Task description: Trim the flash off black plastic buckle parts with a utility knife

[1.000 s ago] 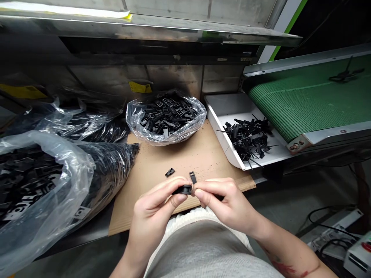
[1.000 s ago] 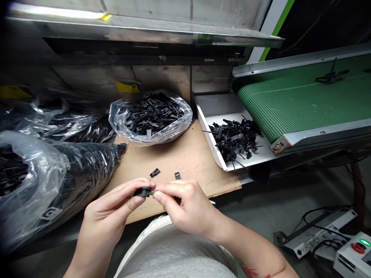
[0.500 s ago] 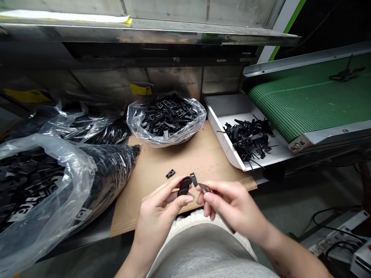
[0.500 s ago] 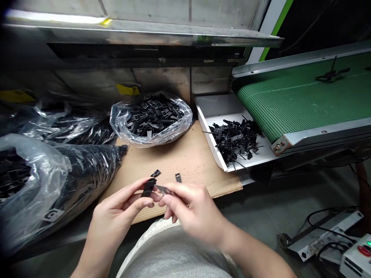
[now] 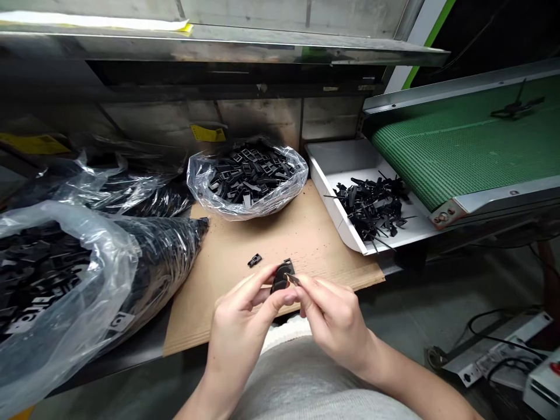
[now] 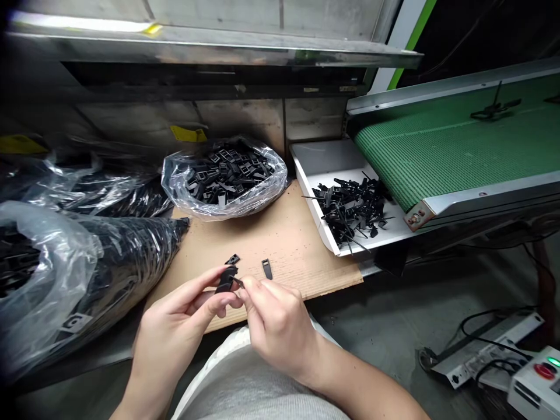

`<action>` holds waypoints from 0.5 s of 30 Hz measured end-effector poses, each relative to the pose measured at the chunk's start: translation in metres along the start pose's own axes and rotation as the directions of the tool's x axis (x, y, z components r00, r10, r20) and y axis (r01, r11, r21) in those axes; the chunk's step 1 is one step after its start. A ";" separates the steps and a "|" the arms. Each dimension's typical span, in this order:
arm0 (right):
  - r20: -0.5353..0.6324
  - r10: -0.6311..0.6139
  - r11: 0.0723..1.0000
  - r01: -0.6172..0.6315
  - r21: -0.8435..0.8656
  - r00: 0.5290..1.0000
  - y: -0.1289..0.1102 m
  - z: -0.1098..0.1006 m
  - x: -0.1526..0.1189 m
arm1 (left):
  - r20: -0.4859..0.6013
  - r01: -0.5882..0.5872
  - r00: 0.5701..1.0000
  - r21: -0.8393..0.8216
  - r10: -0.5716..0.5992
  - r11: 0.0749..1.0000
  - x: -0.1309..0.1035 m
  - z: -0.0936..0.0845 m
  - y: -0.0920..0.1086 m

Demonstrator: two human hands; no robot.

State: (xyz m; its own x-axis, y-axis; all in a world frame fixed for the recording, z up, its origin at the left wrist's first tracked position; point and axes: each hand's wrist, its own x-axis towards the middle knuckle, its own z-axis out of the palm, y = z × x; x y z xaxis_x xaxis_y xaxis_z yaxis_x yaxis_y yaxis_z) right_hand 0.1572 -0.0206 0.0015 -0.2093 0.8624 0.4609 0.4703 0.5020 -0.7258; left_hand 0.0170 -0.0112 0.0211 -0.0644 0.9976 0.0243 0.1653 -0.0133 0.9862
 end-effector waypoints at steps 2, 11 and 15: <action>0.046 0.036 0.998 -0.039 0.053 0.998 -0.001 -0.002 0.001 | -0.001 -0.078 0.997 0.080 0.079 0.994 -0.001 -0.001 -0.001; 0.243 0.033 0.941 -0.113 0.319 0.969 0.006 -0.021 0.011 | 0.052 -0.128 0.991 0.112 0.123 0.985 0.001 -0.005 -0.003; 0.058 0.112 0.944 -0.125 0.305 0.992 0.003 -0.019 0.016 | 0.069 -0.105 0.993 0.108 0.097 0.989 -0.001 0.001 -0.008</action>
State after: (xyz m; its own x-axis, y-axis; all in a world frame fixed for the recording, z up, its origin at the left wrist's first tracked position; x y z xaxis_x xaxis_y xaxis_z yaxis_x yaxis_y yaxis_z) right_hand 0.1714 -0.0065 0.0160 -0.2045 0.9156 0.3461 0.2083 0.3862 -0.8986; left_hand 0.0171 -0.0123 0.0133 0.0198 0.9939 0.1089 0.2768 -0.1101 0.9546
